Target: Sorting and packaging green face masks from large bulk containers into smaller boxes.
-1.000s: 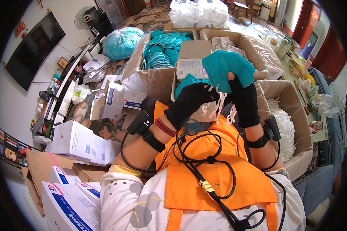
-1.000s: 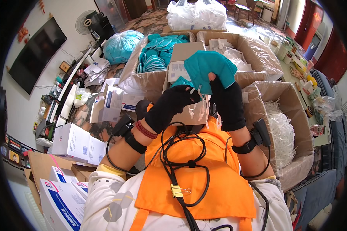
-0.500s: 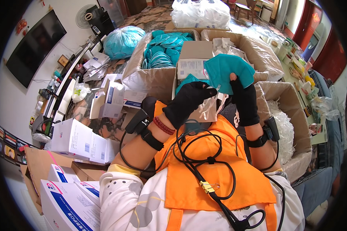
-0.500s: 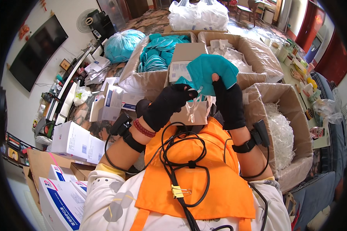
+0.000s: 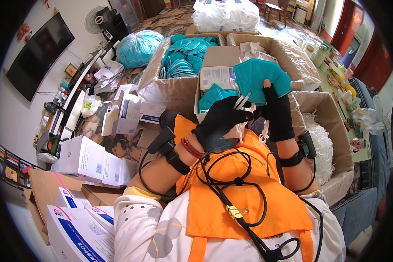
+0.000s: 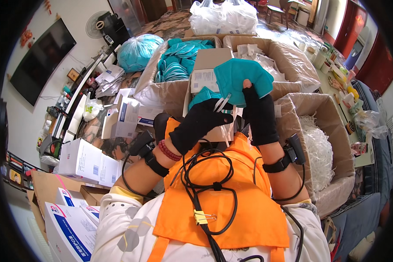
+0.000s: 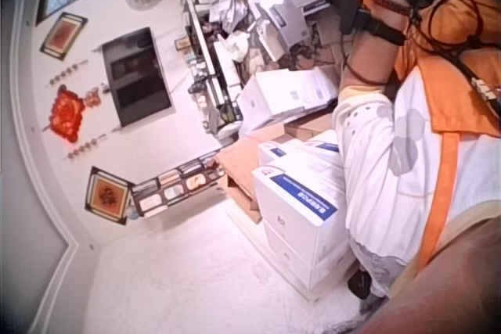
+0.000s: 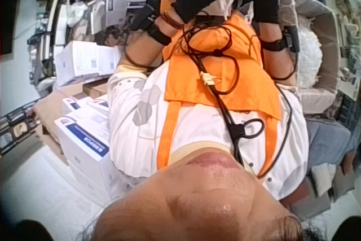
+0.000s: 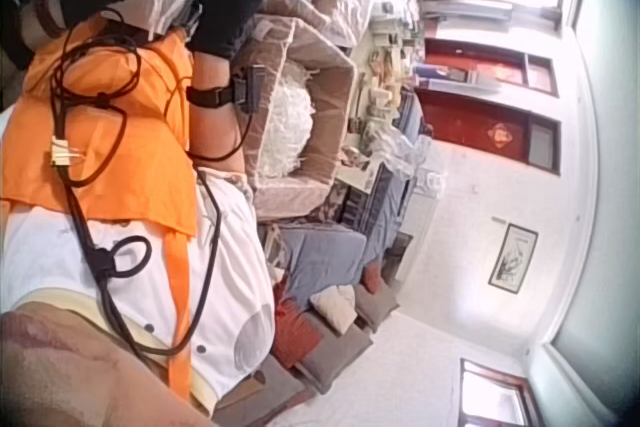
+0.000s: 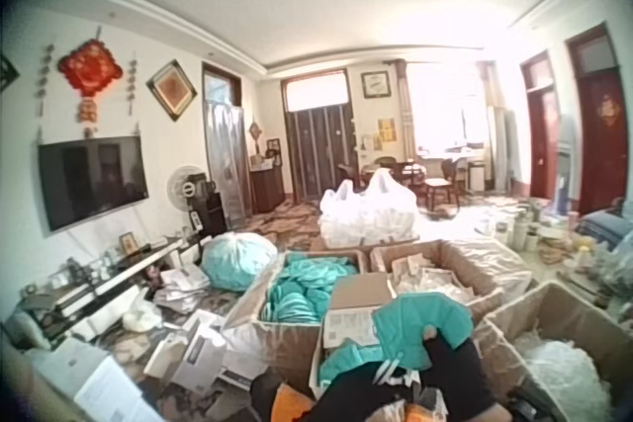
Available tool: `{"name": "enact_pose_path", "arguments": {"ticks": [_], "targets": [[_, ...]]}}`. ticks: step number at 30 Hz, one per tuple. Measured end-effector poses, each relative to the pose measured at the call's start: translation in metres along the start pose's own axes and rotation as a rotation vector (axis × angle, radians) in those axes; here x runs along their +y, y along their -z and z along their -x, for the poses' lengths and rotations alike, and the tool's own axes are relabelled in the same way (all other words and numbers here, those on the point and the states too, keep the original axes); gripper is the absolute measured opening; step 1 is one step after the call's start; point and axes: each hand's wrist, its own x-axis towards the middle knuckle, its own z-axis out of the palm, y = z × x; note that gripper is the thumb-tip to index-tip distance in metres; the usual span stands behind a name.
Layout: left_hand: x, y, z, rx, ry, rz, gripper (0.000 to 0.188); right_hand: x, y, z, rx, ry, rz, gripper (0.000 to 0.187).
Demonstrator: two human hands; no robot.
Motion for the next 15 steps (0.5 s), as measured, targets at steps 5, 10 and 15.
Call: {"name": "enact_pose_path", "arguments": {"ticks": [5,10,15], "targets": [[-0.003,-0.010,0.003,0.173,-0.110,-0.098,0.024,0.004,-0.004,0.002,0.032,-0.046,-0.002,0.044],[-0.004,-0.007,0.000,0.150,-0.054,-0.205,0.020,0.005,-0.013,0.005,0.037,0.070,-0.029,0.048],[0.002,0.001,0.002,-0.035,0.049,0.069,0.018,0.004,-0.008,0.005,0.011,-0.015,-0.020,0.049]]}}
